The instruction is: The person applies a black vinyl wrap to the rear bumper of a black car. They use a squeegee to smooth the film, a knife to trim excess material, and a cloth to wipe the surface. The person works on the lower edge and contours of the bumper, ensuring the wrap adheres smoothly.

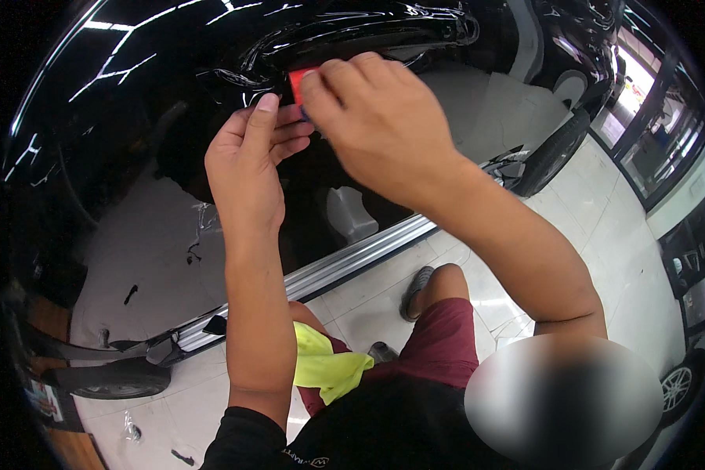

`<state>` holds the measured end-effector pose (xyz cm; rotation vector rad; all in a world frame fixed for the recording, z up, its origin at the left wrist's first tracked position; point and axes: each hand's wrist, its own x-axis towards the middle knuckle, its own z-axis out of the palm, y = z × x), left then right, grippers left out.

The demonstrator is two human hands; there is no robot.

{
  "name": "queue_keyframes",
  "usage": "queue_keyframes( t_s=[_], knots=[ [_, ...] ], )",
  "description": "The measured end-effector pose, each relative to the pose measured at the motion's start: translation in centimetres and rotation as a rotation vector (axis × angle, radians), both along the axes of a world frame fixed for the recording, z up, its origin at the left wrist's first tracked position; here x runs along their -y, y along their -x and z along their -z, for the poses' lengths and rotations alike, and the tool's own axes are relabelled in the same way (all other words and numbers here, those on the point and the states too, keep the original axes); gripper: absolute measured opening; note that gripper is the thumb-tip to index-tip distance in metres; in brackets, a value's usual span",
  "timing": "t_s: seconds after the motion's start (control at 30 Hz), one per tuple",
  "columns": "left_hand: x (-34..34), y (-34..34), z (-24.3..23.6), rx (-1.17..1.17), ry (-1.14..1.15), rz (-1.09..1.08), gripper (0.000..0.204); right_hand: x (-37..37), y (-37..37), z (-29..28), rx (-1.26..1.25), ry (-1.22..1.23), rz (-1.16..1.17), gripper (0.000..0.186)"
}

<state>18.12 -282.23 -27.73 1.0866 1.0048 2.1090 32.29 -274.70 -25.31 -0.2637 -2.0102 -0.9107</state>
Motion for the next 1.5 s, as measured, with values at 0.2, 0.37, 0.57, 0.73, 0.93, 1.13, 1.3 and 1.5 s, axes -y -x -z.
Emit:
queue_keyframes(
  t_s=[0.2, 0.37, 0.57, 0.73, 0.93, 1.13, 1.3, 1.5],
  knots=[
    [-2.5, -1.3, 1.2, -0.010, -0.028, 0.031, 0.028, -2.1, -1.2, 2.0, -0.079, -0.021, -0.113, 0.034],
    [-3.5, -2.0, 2.8, 0.003, -0.084, -0.047, 0.026, -3.0, -0.5, 3.2, -0.085, -0.079, -0.063, 0.033],
    [-4.2, -1.8, 3.2, 0.026, -0.084, -0.037, 0.025, -2.1, -1.6, 2.1, 0.003, 0.125, -0.071, 0.026],
    [-4.2, -2.5, 3.3, 0.022, -0.071, -0.018, 0.024, -2.6, -2.6, 3.6, -0.100, 0.038, -0.206, 0.032],
    [-4.9, -2.9, 4.3, 0.030, -0.148, -0.090, 0.024, -3.8, -1.2, 3.2, -0.107, -0.075, -0.185, 0.032],
    [-4.4, -2.8, 4.1, -0.002, -0.087, -0.048, 0.026, -3.1, -1.9, 2.7, -0.077, 0.013, -0.105, 0.031],
    [-1.0, -1.7, 3.1, -0.124, 0.011, -0.202, 0.032, -2.0, -3.3, 2.4, -0.095, 0.112, -0.157, 0.034],
    [0.5, 0.6, -0.7, -0.280, -0.094, -0.414, 0.035, -1.5, -1.2, 1.2, -0.087, -0.016, -0.074, 0.026]
  ],
)
